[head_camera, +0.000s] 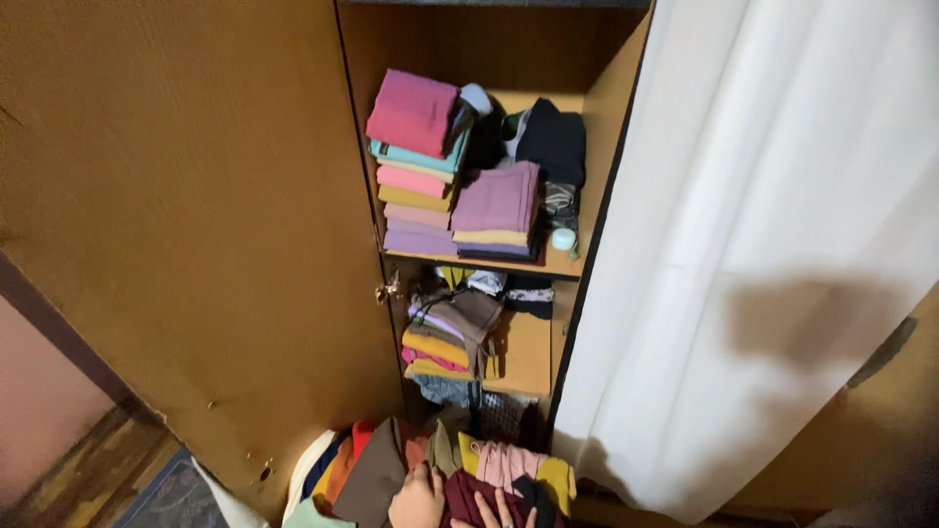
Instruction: Folding a piece of fabric and placing it on a shelf in a wardrobe.
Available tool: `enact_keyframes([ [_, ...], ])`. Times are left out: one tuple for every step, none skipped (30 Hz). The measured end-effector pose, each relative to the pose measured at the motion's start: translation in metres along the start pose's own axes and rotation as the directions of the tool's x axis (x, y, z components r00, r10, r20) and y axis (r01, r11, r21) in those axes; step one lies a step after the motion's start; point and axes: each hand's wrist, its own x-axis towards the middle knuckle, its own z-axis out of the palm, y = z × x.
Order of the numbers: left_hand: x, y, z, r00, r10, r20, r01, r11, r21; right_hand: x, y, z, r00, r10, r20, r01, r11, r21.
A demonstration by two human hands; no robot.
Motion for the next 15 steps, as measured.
enact_keyframes([
  [0.003,0.001,0.003,0.999,-0.043,0.017,0.042,0.998,0.038,-0.016,0.007,0.035,0.991,0.106,-0.083,-0.114,0.989,-0.090],
  [0.004,0.002,0.004,0.999,-0.037,0.015,0.036,0.999,0.036,-0.020,0.011,0.042,0.990,0.109,-0.088,-0.117,0.989,-0.093],
  [0.006,0.003,0.006,0.999,-0.043,0.029,0.042,0.998,0.053,-0.024,0.016,0.049,0.977,0.153,0.151,-0.141,0.986,-0.088],
  [0.006,0.001,0.007,0.998,-0.053,0.044,0.050,0.996,0.073,-0.030,0.019,0.056,0.904,0.189,0.383,-0.169,0.982,-0.087],
  [0.008,0.004,0.006,0.998,-0.049,0.044,0.046,0.996,0.074,-0.022,0.017,0.048,0.904,0.193,0.382,-0.172,0.981,-0.088],
  [0.008,0.004,0.004,0.994,-0.068,0.091,0.061,0.995,0.077,-0.016,0.012,0.040,0.927,0.194,0.321,-0.187,0.981,-0.051],
  [0.009,0.003,0.002,0.987,-0.087,0.138,0.076,0.994,0.082,-0.011,0.008,0.031,0.946,0.197,0.258,-0.200,0.980,-0.014],
  [0.007,0.003,0.002,0.987,-0.085,0.139,0.073,0.993,0.089,-0.006,0.004,0.021,0.944,0.203,0.261,-0.207,0.978,-0.012],
  [0.005,0.002,0.002,0.994,-0.057,0.090,0.050,0.995,0.082,-0.001,0.000,0.011,0.992,0.089,0.093,-0.091,0.996,0.017],
  [0.003,0.002,0.002,0.999,-0.028,0.043,0.025,0.997,0.075,0.004,-0.003,0.000,0.997,-0.027,-0.079,0.029,0.999,0.020],
  [0.002,0.001,0.002,0.999,-0.025,0.047,0.021,0.997,0.079,0.012,-0.006,-0.019,0.997,-0.020,-0.076,0.022,1.000,0.020],
  [0.003,0.001,0.000,0.998,-0.023,0.055,0.019,0.997,0.073,0.021,-0.009,-0.037,0.999,-0.048,-0.001,0.048,0.997,0.059],
  [0.003,0.001,-0.001,0.998,-0.021,0.062,0.017,0.998,0.066,0.031,-0.011,-0.056,0.994,-0.077,0.072,0.070,0.993,0.100],
  [0.005,0.000,0.001,0.998,-0.016,0.062,0.012,0.997,0.070,0.035,-0.014,-0.060,0.995,-0.070,0.070,0.063,0.993,0.100],
  [0.006,-0.002,0.002,0.997,-0.025,0.070,0.021,0.998,0.061,0.038,-0.016,-0.064,0.995,-0.082,0.052,0.077,0.992,0.103],
])
